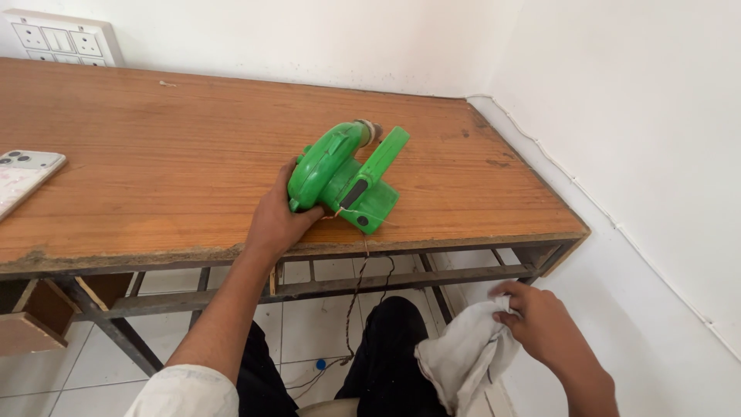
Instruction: The person wipes a green handheld leaf blower with a white cloth on a wooden table. They clean the body, handle, and nozzle of the device, turning it over to wipe different sides.
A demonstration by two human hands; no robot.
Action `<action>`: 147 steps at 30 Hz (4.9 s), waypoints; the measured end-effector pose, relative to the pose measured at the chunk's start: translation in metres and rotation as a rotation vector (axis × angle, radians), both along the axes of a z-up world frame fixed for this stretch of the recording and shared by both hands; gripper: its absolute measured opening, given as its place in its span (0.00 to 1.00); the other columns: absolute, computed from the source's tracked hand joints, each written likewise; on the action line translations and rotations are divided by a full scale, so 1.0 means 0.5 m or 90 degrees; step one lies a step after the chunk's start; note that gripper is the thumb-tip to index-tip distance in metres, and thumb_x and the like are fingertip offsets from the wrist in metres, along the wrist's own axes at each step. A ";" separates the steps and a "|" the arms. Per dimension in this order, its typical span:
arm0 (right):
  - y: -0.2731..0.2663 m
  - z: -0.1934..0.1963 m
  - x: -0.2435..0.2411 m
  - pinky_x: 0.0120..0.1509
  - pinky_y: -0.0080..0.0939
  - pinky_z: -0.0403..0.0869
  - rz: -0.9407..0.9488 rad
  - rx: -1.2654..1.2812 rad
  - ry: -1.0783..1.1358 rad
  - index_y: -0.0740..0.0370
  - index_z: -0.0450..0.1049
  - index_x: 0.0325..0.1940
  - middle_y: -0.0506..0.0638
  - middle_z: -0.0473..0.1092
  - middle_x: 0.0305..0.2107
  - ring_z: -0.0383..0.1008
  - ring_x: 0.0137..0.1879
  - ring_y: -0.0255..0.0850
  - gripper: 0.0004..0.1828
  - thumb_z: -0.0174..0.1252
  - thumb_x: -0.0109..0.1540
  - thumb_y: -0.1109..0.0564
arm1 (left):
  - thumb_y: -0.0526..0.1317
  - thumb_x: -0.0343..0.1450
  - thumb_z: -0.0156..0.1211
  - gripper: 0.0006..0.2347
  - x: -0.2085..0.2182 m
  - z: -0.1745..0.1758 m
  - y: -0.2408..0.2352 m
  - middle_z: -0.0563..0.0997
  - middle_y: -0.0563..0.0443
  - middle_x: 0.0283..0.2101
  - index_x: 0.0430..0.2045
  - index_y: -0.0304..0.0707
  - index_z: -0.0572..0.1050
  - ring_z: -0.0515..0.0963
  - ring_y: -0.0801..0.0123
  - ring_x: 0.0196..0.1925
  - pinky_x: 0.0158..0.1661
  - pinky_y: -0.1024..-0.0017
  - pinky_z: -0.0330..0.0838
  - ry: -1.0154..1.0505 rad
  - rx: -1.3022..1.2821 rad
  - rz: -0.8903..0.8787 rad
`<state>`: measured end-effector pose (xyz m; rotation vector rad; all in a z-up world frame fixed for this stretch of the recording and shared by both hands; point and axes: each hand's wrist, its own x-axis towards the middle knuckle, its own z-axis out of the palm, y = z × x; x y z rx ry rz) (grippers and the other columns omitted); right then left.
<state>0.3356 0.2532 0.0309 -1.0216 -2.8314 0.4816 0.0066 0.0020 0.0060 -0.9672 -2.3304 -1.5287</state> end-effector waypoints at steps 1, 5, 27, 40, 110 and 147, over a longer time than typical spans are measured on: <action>-0.007 0.005 0.001 0.43 0.47 0.74 0.000 -0.001 0.000 0.50 0.77 0.55 0.61 0.75 0.29 0.76 0.37 0.54 0.19 0.65 0.60 0.60 | 0.42 0.57 0.74 0.42 -0.001 0.000 0.000 0.80 0.34 0.53 0.69 0.47 0.58 0.79 0.40 0.55 0.52 0.53 0.74 0.000 -0.001 0.000; -0.028 0.028 0.005 0.48 0.49 0.76 -0.041 0.070 -0.024 0.49 0.84 0.43 0.55 0.79 0.31 0.79 0.40 0.52 0.09 0.65 0.58 0.57 | 0.42 0.58 0.75 0.43 0.002 0.001 0.000 0.80 0.33 0.53 0.69 0.47 0.57 0.79 0.40 0.55 0.51 0.52 0.73 -0.006 -0.008 0.012; 0.018 0.016 -0.088 0.65 0.43 0.70 -0.009 -0.963 0.818 0.66 0.71 0.60 0.52 0.76 0.51 0.75 0.58 0.41 0.18 0.48 0.69 0.56 | 0.42 0.58 0.74 0.42 -0.008 -0.010 0.001 0.80 0.33 0.53 0.69 0.47 0.58 0.79 0.40 0.55 0.52 0.53 0.73 -0.003 0.012 0.012; -0.110 0.142 -0.383 0.73 0.54 0.60 0.536 -0.052 0.598 0.57 0.71 0.64 0.57 0.70 0.62 0.66 0.69 0.52 0.21 0.41 0.69 0.56 | 0.41 0.57 0.74 0.41 -0.017 -0.012 0.002 0.79 0.34 0.55 0.68 0.47 0.59 0.79 0.40 0.56 0.52 0.53 0.74 0.011 0.034 -0.001; -0.132 -0.042 -0.400 0.71 0.51 0.68 0.365 -0.146 0.614 0.59 0.69 0.66 0.61 0.66 0.65 0.67 0.71 0.53 0.25 0.48 0.72 0.42 | 0.39 0.58 0.74 0.42 -0.022 -0.013 0.003 0.80 0.34 0.54 0.68 0.48 0.58 0.80 0.45 0.57 0.53 0.56 0.74 -0.041 0.016 0.002; -0.161 -0.050 -0.440 0.63 0.51 0.70 0.290 -0.140 0.745 0.68 0.72 0.58 0.63 0.72 0.51 0.72 0.59 0.55 0.16 0.48 0.71 0.57 | 0.39 0.57 0.74 0.41 -0.030 -0.021 0.003 0.79 0.34 0.55 0.68 0.46 0.58 0.80 0.44 0.57 0.52 0.56 0.75 -0.020 0.038 -0.011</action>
